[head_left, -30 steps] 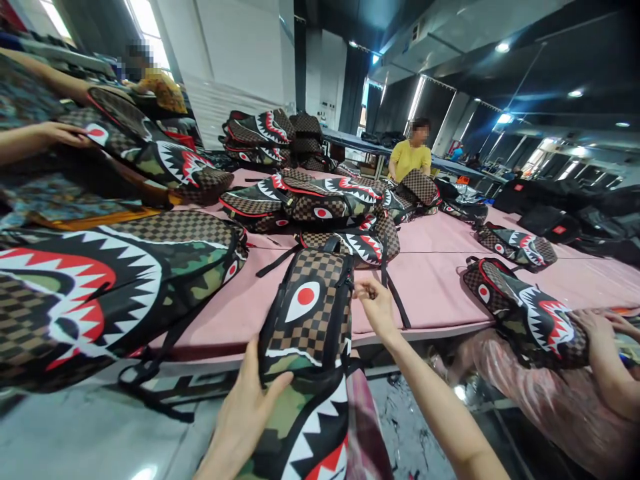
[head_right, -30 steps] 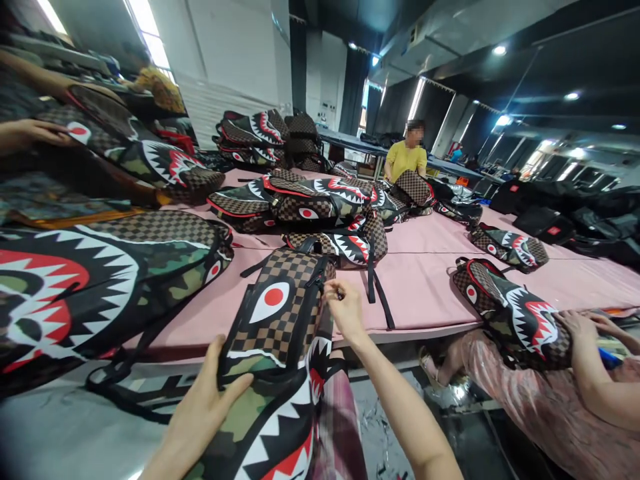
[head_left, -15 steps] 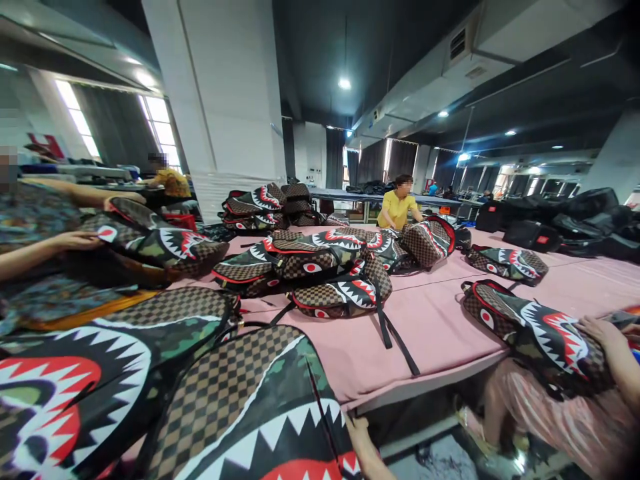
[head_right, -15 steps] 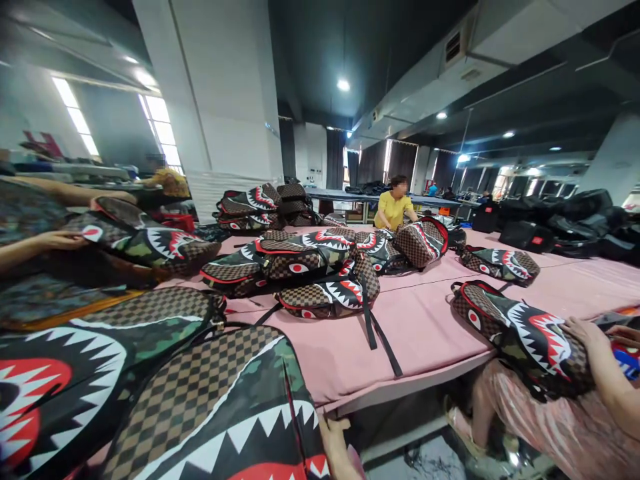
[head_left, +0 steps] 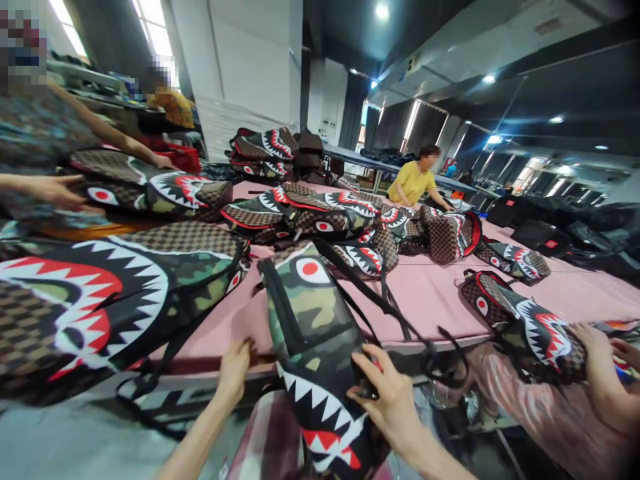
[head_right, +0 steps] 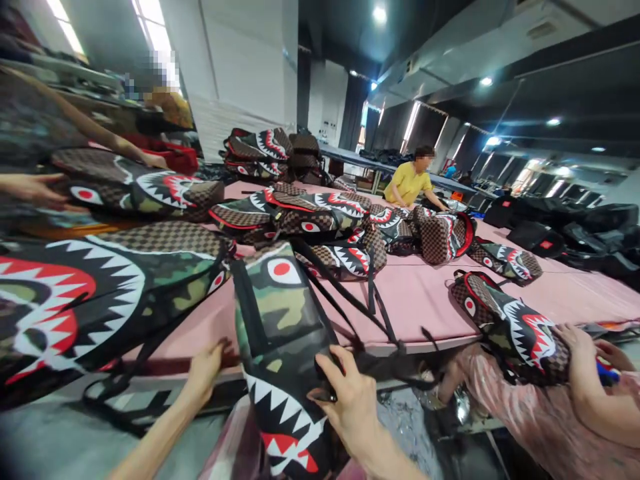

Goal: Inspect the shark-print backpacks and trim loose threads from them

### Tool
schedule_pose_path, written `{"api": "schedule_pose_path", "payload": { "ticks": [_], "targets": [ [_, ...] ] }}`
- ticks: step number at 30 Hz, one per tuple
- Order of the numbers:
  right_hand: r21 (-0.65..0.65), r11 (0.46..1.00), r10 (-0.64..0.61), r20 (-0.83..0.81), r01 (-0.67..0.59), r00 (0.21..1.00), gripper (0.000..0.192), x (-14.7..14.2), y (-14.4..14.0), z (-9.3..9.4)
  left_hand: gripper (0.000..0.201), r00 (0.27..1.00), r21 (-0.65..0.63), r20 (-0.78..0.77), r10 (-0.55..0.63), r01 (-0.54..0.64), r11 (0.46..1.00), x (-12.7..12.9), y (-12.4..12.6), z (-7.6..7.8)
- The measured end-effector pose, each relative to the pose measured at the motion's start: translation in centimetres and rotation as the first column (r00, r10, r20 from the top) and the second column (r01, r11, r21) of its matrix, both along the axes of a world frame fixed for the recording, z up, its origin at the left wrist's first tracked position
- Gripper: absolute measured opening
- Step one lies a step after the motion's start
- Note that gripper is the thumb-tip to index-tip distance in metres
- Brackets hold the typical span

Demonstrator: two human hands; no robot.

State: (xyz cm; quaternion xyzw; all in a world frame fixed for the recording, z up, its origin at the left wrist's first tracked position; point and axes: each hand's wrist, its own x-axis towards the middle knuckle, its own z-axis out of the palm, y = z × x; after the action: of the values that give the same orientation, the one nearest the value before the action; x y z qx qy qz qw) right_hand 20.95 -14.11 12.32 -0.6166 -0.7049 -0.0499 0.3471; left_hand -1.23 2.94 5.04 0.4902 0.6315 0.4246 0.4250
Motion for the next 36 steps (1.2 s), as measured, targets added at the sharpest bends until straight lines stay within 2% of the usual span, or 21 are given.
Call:
{"api": "schedule_pose_path", "payload": {
  "ticks": [1, 2, 3, 4, 5, 6, 7, 8, 9, 10, 12, 14, 16, 19, 21, 23, 25, 26, 31, 33, 36],
  "targets": [
    [-0.016, 1.0, -0.001, 0.019, 0.001, 1.0, 0.037, -0.7, -0.4, -1.8, 0.034, 0.999, 0.07, -0.015, 0.039, -0.038, 0.997, -0.6, -0.2, 0.7],
    [-0.034, 0.999, 0.009, 0.036, -0.008, 0.999, 0.036, -1.2, -0.7, -3.4, 0.036, 0.997, 0.197, -0.052, 0.055, -0.043, 0.979, -0.9, -0.2, 1.6],
    [-0.055, 0.998, 0.026, 0.051, -0.023, 0.998, 0.036, -1.5, -1.0, -4.6, 0.037, 0.992, 0.375, -0.12, 0.042, 0.006, 0.927, -1.0, -0.1, 2.7],
    [-0.084, 0.996, 0.05, 0.061, -0.044, 0.997, 0.038, -1.8, -1.2, -5.2, 0.038, 0.972, 0.547, -0.236, -0.009, 0.14, 0.825, -0.8, 0.2, 3.8],
    [-0.117, 0.991, 0.077, 0.064, -0.069, 0.995, 0.04, -2.0, -1.3, -5.3, 0.039, 0.917, 0.64, -0.391, -0.075, 0.33, 0.694, -0.4, 0.4, 4.8],
    [-0.145, 0.985, 0.101, 0.063, -0.091, 0.993, 0.041, -2.1, -1.3, -4.8, 0.04, 0.83, 0.66, -0.547, -0.111, 0.509, 0.552, 0.2, 0.6, 5.5],
    [-0.167, 0.98, 0.125, 0.068, -0.113, 0.99, 0.041, -2.3, -1.1, -4.0, 0.041, 0.728, 0.621, -0.675, -0.121, 0.649, 0.44, 0.9, 0.8, 5.8],
    [-0.184, 0.974, 0.153, 0.087, -0.135, 0.984, 0.042, -2.6, -0.8, -2.9, 0.043, 0.641, 0.572, -0.761, -0.1, 0.736, 0.362, 1.5, 0.8, 5.9],
    [-0.202, 0.967, 0.183, 0.123, -0.156, 0.975, 0.044, -2.9, -0.4, -1.7, 0.045, 0.586, 0.544, -0.808, -0.053, 0.779, 0.312, 2.1, 0.8, 5.7],
    [-0.229, 0.958, 0.217, 0.174, -0.175, 0.96, 0.046, -3.3, 0.1, -0.5, 0.048, 0.56, 0.535, -0.828, -0.009, 0.795, 0.286, 2.5, 0.8, 5.2],
    [-0.314, 0.928, 0.292, 0.289, -0.198, 0.912, 0.047, -4.0, 1.3, 1.6, 0.052, 0.559, 0.555, -0.828, 0.044, 0.806, 0.203, 3.0, 1.2, 4.2],
    [-0.397, 0.899, 0.342, 0.367, -0.186, 0.865, 0.039, -4.5, 2.6, 3.1, 0.059, 0.555, 0.555, -0.831, 0.039, 0.821, 0.132, 3.0, 1.8, 3.5],
    [-0.457, 0.877, 0.355, 0.412, -0.146, 0.839, 0.031, -4.9, 3.6, 3.9, 0.066, 0.486, 0.483, -0.874, 0.01, 0.867, 0.121, 2.7, 2.1, 3.7],
    [-0.56, 0.822, 0.385, 0.417, -0.101, 0.824, 0.031, -5.3, 4.6, 4.5, 0.072, 0.342, 0.332, -0.94, -0.021, 0.924, 0.189, 2.3, 1.3, 5.3],
    [-0.673, 0.734, 0.442, 0.377, -0.087, 0.814, 0.03, -5.3, 5.4, 5.0, 0.072, 0.275, 0.255, -0.96, -0.05, 0.933, 0.253, 2.6, 0.5, 6.5],
    [-0.769, 0.633, 0.5, 0.322, -0.086, 0.804, 0.029, -5.2, 6.4, 5.5, 0.068, 0.247, 0.218, -0.966, -0.071, 0.935, 0.279, 3.2, 0.0, 7.2],
    [-0.816, 0.573, 0.527, 0.295, -0.077, 0.797, 0.026, -5.1, 7.3, 5.9, 0.063, 0.252, 0.233, -0.967, -0.038, 0.936, 0.262, 4.1, 0.0, 7.3],
    [-0.822, 0.565, 0.528, 0.291, -0.074, 0.798, 0.025, -5.0, 7.6, 6.0, 0.061, 0.261, 0.253, -0.965, -0.003, 0.936, 0.245, 4.5, 0.2, 7.1],
    [-0.806, 0.589, 0.489, 0.294, -0.061, 0.821, 0.01, -4.7, 8.0, 5.8, 0.056, 0.351, 0.367, -0.926, 0.136, 0.922, 0.124, 5.7, 1.7, 5.6],
    [-0.792, 0.601, 0.487, 0.252, -0.111, 0.836, 0.013, -4.4, 7.7, 5.6, 0.059, 0.4, 0.412, -0.907, 0.129, 0.907, 0.086, 5.9, 2.2, 5.2],
    [-0.758, 0.616, 0.472, 0.138, -0.214, 0.87, 0.018, -3.8, 7.3, 5.5, 0.068, 0.497, 0.499, -0.866, 0.056, 0.865, 0.047, 6.2, 2.4, 5.0]
  ]
}}
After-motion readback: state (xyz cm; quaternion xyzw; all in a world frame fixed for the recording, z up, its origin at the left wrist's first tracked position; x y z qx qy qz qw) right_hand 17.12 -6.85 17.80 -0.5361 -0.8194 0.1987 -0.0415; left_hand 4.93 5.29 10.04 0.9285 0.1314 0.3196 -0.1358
